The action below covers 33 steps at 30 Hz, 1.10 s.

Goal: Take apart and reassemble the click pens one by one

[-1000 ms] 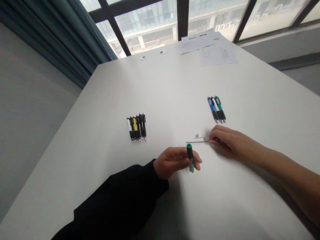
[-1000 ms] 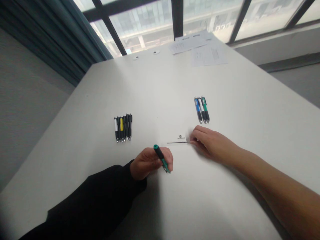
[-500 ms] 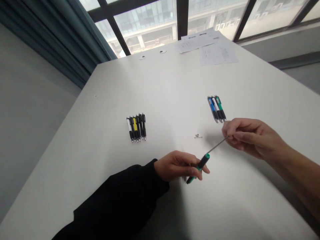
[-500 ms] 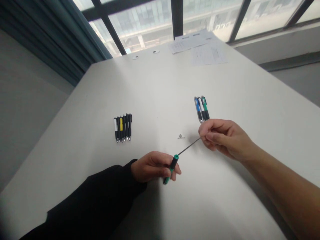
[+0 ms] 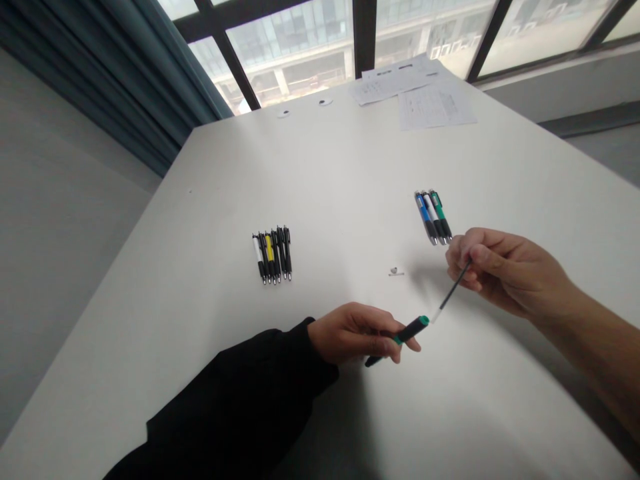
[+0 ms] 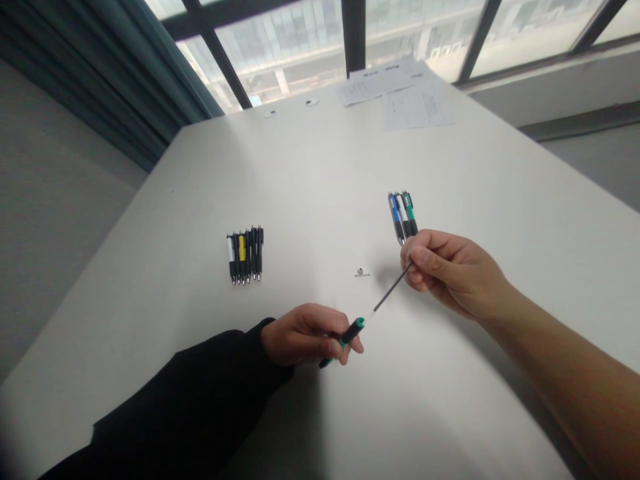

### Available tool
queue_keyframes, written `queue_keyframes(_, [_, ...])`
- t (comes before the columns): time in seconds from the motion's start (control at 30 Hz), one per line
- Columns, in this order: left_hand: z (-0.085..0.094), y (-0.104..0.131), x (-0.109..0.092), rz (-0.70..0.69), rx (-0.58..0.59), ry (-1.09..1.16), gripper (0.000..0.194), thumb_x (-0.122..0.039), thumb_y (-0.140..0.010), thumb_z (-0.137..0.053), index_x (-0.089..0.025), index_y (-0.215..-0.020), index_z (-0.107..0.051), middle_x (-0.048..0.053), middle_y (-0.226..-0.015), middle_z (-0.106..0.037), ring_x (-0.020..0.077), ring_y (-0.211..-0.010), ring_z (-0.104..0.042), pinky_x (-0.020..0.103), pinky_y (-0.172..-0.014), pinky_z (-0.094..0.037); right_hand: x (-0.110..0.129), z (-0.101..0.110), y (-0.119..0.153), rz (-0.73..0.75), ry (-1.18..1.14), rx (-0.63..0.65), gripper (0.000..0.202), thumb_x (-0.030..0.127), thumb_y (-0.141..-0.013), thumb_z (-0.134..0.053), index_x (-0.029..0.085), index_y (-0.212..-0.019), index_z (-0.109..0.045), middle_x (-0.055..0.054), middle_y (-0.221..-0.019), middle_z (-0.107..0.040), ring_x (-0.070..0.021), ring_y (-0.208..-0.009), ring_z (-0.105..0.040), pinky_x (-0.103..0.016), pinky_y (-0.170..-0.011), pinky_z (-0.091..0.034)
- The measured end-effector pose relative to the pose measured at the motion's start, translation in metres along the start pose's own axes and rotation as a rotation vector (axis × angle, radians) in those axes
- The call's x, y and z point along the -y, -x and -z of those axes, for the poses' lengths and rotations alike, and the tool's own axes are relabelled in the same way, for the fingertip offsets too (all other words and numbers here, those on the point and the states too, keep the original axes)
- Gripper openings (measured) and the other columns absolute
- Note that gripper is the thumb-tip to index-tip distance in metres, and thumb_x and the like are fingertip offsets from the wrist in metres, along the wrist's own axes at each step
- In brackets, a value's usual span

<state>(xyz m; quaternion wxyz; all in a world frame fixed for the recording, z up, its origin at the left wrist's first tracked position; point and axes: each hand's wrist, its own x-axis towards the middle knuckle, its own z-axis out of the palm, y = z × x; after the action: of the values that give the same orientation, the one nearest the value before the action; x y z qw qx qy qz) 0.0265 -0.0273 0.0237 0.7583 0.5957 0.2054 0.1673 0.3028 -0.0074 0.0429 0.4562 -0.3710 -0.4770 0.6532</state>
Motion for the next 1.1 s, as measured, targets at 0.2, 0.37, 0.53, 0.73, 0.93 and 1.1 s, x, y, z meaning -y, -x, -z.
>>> queue_keyframes(0.2, [0.001, -0.001, 0.0, -0.012, 0.01, -0.015, 0.043, -0.053, -0.087, -0.068, -0.012, -0.093, -0.08, 0.015, -0.091, -0.073, 0.0203, -0.079, -0.061, 0.034, -0.077, -0.049, 0.0, 0.001, 0.0, 0.013, 0.087, 0.0, 0.025, 0.04, -0.086, -0.075, 0.022, -0.073, -0.064, 0.0, -0.067, -0.052, -0.0124, -0.055, -0.044, -0.03, -0.048, -0.035])
queue_keyframes(0.37, [0.001, 0.0, 0.001, -0.037, 0.016, -0.023, 0.041, -0.05, -0.088, -0.067, -0.012, -0.093, -0.08, 0.016, -0.094, -0.073, 0.02, -0.079, -0.062, 0.034, -0.076, -0.049, 0.003, 0.001, 0.0, 0.039, 0.057, -0.038, 0.027, 0.041, -0.084, -0.076, 0.023, -0.07, -0.063, 0.0, -0.068, -0.05, -0.012, -0.054, -0.041, -0.03, -0.047, -0.032])
queue_keyframes(0.53, [0.001, -0.001, 0.0, -0.025, 0.012, -0.027, 0.044, -0.054, -0.087, -0.068, -0.012, -0.094, -0.08, 0.014, -0.09, -0.073, 0.0203, -0.078, -0.061, 0.034, -0.076, -0.049, 0.003, 0.0, -0.001, 0.044, 0.112, -0.009, 0.023, 0.039, -0.085, -0.076, 0.023, -0.071, -0.065, 0.0, -0.064, -0.051, -0.0139, -0.056, -0.044, -0.031, -0.049, -0.035])
queue_keyframes(0.73, [-0.004, -0.001, -0.001, 0.094, -0.072, 0.06, 0.044, -0.049, -0.084, -0.072, -0.011, -0.104, -0.078, 0.008, -0.076, -0.067, 0.0151, -0.067, -0.054, 0.029, -0.066, -0.043, 0.004, 0.004, 0.0, 0.111, 0.141, -0.04, 0.022, 0.036, -0.085, -0.076, 0.021, -0.073, -0.066, -0.001, -0.065, -0.054, -0.0131, -0.057, -0.045, -0.029, -0.05, -0.036])
queue_keyframes(0.93, [-0.007, -0.002, 0.004, 0.128, -0.145, 0.109, 0.041, -0.044, -0.086, -0.072, -0.011, -0.11, -0.076, 0.006, -0.075, -0.066, 0.012, -0.064, -0.049, 0.027, -0.064, -0.039, -0.008, -0.008, 0.005, 0.052, 0.317, 0.143, 0.015, 0.031, -0.086, -0.075, 0.02, -0.077, -0.072, -0.001, -0.066, -0.061, -0.0134, -0.06, -0.052, -0.028, -0.054, -0.04])
queue_keyframes(1.1, [-0.006, -0.003, 0.005, 0.107, -0.153, 0.114, 0.037, -0.038, -0.085, -0.073, -0.011, -0.109, -0.077, 0.007, -0.075, -0.068, 0.0141, -0.069, -0.055, 0.028, -0.067, -0.042, -0.013, -0.019, 0.007, 0.002, 0.318, 0.196, 0.011, 0.029, -0.081, -0.08, 0.02, -0.076, -0.076, -0.004, -0.076, -0.071, -0.0164, -0.069, -0.063, -0.029, -0.063, -0.049])
